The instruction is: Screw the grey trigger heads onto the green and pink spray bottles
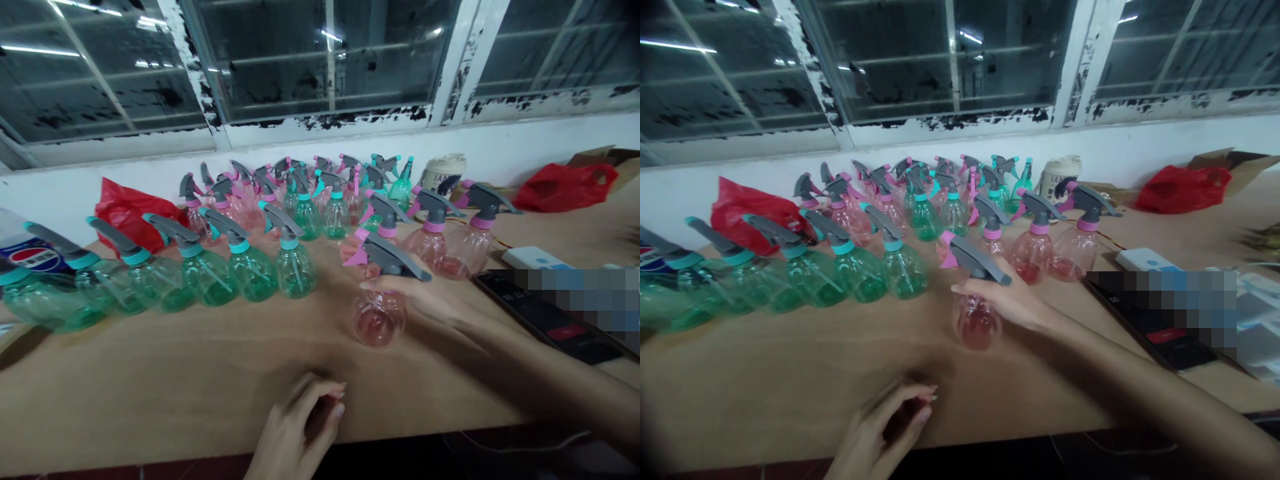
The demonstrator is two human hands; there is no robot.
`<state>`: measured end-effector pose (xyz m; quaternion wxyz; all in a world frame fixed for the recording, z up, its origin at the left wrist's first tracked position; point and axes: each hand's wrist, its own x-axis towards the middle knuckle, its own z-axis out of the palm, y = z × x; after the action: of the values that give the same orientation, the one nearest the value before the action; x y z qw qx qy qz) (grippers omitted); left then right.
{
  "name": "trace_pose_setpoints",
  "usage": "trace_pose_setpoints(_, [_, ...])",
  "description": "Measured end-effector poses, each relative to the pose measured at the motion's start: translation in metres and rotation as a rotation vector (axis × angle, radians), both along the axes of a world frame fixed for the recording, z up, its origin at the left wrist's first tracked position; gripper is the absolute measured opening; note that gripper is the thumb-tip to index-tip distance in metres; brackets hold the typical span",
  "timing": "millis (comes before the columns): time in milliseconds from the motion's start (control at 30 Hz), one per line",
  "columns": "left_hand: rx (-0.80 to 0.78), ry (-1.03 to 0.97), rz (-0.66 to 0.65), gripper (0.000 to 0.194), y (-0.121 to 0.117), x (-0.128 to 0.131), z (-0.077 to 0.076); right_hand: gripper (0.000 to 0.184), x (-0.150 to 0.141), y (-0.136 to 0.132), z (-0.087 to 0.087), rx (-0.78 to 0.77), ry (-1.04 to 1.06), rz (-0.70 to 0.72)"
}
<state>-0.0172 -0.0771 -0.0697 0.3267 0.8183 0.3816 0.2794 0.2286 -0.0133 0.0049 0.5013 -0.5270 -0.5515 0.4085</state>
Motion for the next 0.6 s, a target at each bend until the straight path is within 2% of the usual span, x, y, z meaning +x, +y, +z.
trace_pose_setpoints(133, [-0.037,0.083,0.020,0.018,0.010,0.004,0.015,0.014,0.007,-0.007,-0.002,0.036,-0.035,0.094])
trace_pose_setpoints(267, [-0.093,0.135,-0.024,0.017,0.044,0.011,0.025,0.022,0.011,-0.006,-0.006,0.115,-0.058,0.158])
trace_pose_setpoints(433, [-0.093,0.126,-0.041,0.021,0.100,0.020,0.022,0.031,0.015,-0.006,-0.008,0.154,-0.101,0.192])
trace_pose_setpoints(600, [-0.110,0.134,-0.051,0.036,0.128,0.030,0.021,0.037,0.020,-0.007,-0.015,0.147,-0.108,0.166])
